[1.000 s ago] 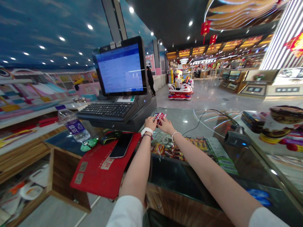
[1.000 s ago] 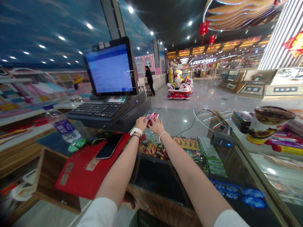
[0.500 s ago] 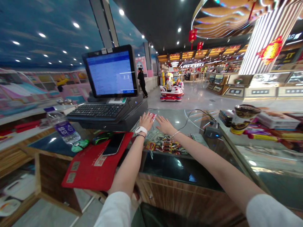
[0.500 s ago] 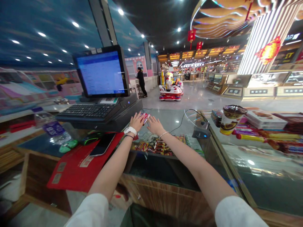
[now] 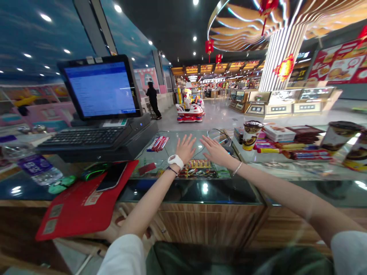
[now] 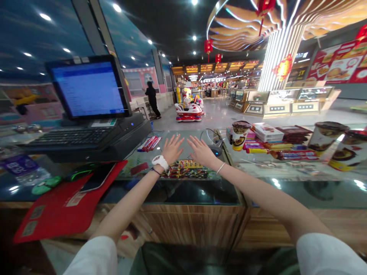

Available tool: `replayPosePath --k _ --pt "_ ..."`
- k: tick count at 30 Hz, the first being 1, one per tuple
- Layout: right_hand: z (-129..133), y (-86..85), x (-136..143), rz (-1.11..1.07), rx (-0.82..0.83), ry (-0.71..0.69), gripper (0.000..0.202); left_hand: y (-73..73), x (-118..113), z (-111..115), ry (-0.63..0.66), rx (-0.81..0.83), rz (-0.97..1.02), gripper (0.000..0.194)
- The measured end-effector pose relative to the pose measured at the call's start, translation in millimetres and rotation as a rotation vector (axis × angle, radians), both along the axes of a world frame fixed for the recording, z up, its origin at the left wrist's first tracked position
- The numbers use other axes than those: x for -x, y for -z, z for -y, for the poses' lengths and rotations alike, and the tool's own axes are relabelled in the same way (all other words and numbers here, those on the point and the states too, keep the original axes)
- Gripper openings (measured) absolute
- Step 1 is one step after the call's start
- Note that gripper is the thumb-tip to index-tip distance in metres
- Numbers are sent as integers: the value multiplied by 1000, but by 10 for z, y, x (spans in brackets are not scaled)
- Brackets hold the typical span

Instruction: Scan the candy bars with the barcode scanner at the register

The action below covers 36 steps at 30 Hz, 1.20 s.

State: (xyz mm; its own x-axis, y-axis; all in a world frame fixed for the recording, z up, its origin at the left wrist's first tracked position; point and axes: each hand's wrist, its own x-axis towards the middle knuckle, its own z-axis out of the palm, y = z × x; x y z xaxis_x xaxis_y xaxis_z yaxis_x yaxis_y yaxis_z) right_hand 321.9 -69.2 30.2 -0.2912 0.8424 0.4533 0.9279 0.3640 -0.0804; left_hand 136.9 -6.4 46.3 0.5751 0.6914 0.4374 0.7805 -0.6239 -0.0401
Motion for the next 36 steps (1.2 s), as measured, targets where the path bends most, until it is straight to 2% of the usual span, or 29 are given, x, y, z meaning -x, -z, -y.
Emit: replayPosePath --k 4,7,12,16,29,36 --pt "379 112 -367 25 -14 83 66 9 -360 314 125 -18 -28 54" --pt "681 196 -636 63 -35 163 66 71 -620 502 221 -43 -57 54" --pt "1175 354 -1084 131 -70 296 62 204 -1048 745 385 -104 -122 52" --pt "1442 465 -1449 145 -63 398 61 247 -1418 898 479 -125 -154 47" --pt "1815 551 -2592 144 -64 689 60 273 -2723 1274 693 -176 -144 45" --pt "1844 592 -3038 159 -91 747 58 361 -3334 1306 714 -189 -128 45"
